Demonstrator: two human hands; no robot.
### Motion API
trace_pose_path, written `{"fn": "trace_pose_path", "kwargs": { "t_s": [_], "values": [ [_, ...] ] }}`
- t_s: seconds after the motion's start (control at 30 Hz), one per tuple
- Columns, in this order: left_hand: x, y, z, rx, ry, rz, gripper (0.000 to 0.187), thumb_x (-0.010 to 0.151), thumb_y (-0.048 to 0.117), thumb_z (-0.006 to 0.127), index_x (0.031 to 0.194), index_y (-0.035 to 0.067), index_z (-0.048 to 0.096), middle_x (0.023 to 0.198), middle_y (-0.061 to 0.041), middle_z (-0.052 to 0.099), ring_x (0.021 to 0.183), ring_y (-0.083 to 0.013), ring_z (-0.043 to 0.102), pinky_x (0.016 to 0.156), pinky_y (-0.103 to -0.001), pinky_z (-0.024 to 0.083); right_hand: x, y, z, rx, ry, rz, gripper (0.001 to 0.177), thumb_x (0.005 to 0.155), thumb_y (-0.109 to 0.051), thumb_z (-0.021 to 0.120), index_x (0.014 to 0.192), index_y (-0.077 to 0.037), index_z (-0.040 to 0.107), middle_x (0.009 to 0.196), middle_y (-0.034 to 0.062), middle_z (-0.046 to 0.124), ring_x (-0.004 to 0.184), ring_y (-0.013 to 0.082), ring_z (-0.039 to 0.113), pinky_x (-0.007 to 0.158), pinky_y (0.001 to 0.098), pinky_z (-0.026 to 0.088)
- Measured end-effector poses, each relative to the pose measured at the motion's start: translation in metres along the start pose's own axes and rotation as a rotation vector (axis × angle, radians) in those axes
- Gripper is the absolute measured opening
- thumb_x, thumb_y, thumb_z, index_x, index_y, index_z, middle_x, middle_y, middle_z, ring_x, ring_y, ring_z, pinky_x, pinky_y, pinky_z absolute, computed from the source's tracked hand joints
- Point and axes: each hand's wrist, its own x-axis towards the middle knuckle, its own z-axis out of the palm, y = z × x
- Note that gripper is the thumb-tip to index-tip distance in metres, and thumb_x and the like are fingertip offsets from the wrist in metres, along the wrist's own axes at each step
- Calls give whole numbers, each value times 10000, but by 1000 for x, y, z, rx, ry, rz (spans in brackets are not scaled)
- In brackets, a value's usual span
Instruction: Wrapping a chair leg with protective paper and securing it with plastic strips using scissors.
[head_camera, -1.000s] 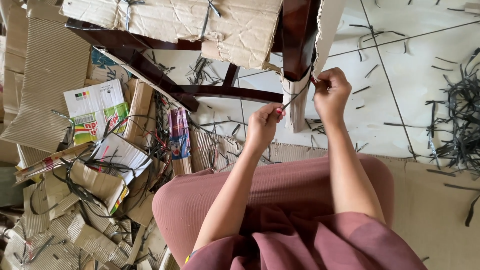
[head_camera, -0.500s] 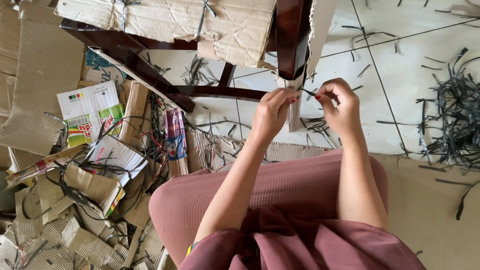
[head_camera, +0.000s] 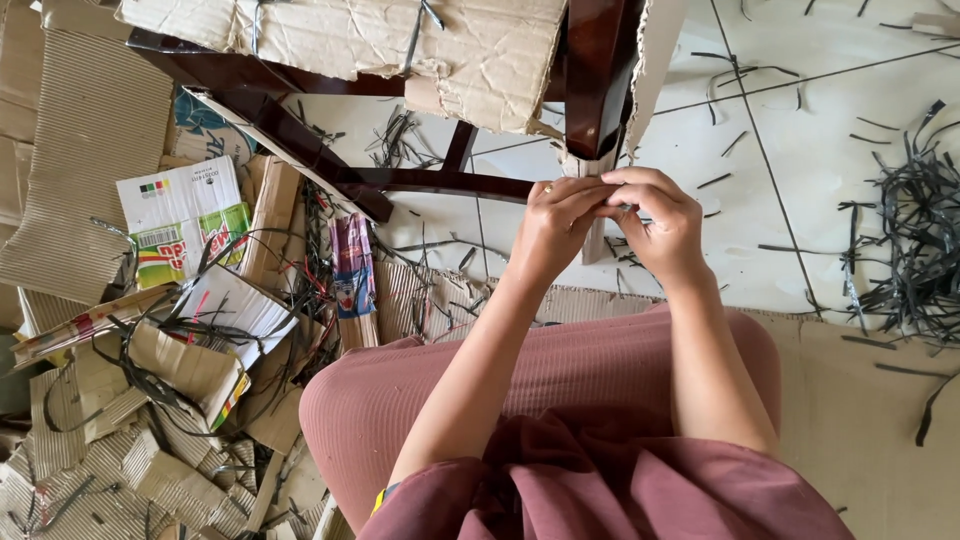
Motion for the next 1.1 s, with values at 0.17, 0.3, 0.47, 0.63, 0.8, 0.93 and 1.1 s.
{"fn": "trace_pose_path", "kwargs": {
  "t_s": [0.17, 0.3, 0.47, 0.63, 0.8, 0.93, 1.1],
  "values": [
    [-3, -9, 13, 32, 102, -16, 154, 954, 135, 727, 1069, 234, 749, 991, 103, 762, 941, -122, 743, 876, -268, 530, 3, 4, 3, 63, 87, 34, 186, 911, -4, 869, 869, -9, 688, 968, 135, 757, 797, 293, 735, 666, 349, 584],
    [-6, -8, 18, 22, 132, -85, 173, 983, 144, 685, 1127, 238, 707, 935, 62, 765, 844, -183, 736, 814, -289, 581, -3, 14, 3, 71, 93, 35, 163, 904, 44, 865, 851, -28, 729, 878, 109, 758, 759, 286, 741, 663, 355, 591],
    [-1, -4, 20, 32, 168, -61, 124, 1012, 156, 653, 1097, 231, 703, 960, 67, 739, 835, -176, 742, 767, -283, 602, 4, 2, 2, 29, 63, 18, 138, 915, 72, 836, 883, -31, 750, 866, 98, 744, 747, 292, 724, 657, 382, 586],
    [5, 5, 11, 111, 143, -35, 119, 1043, 171, 610, 1119, 222, 685, 972, 46, 701, 837, -215, 743, 754, -324, 624, 5, -2, 3, -45, 23, -27, 118, 939, 93, 798, 908, -18, 774, 853, 103, 728, 729, 280, 711, 668, 370, 589],
    [9, 15, -1, 138, 70, -44, 161, 1076, 208, 545, 1194, 232, 651, 997, 12, 672, 862, -273, 740, 739, -386, 641, -3, 3, 6, -60, 69, -62, 118, 945, 109, 781, 936, -7, 796, 862, 113, 740, 706, 298, 701, 650, 372, 586],
    [11, 23, -5, 172, 24, -98, 192, 1087, 250, 525, 1260, 287, 600, 1016, 29, 641, 834, -305, 731, 709, -428, 644, -13, 12, 11, -120, 123, -108, 124, 933, 104, 793, 963, -14, 815, 877, 93, 752, 696, 254, 701, 633, 344, 587],
    [11, 29, -9, 152, -18, -151, 277, 1116, 255, 462, 1388, 300, 493, 1017, -32, 609, 817, -407, 695, 685, -532, 622, -19, 20, 16, -175, 159, -161, 119, 957, 120, 753, 996, 16, 797, 873, 109, 727, 690, 265, 688, 601, 358, 583]
  ]
}}
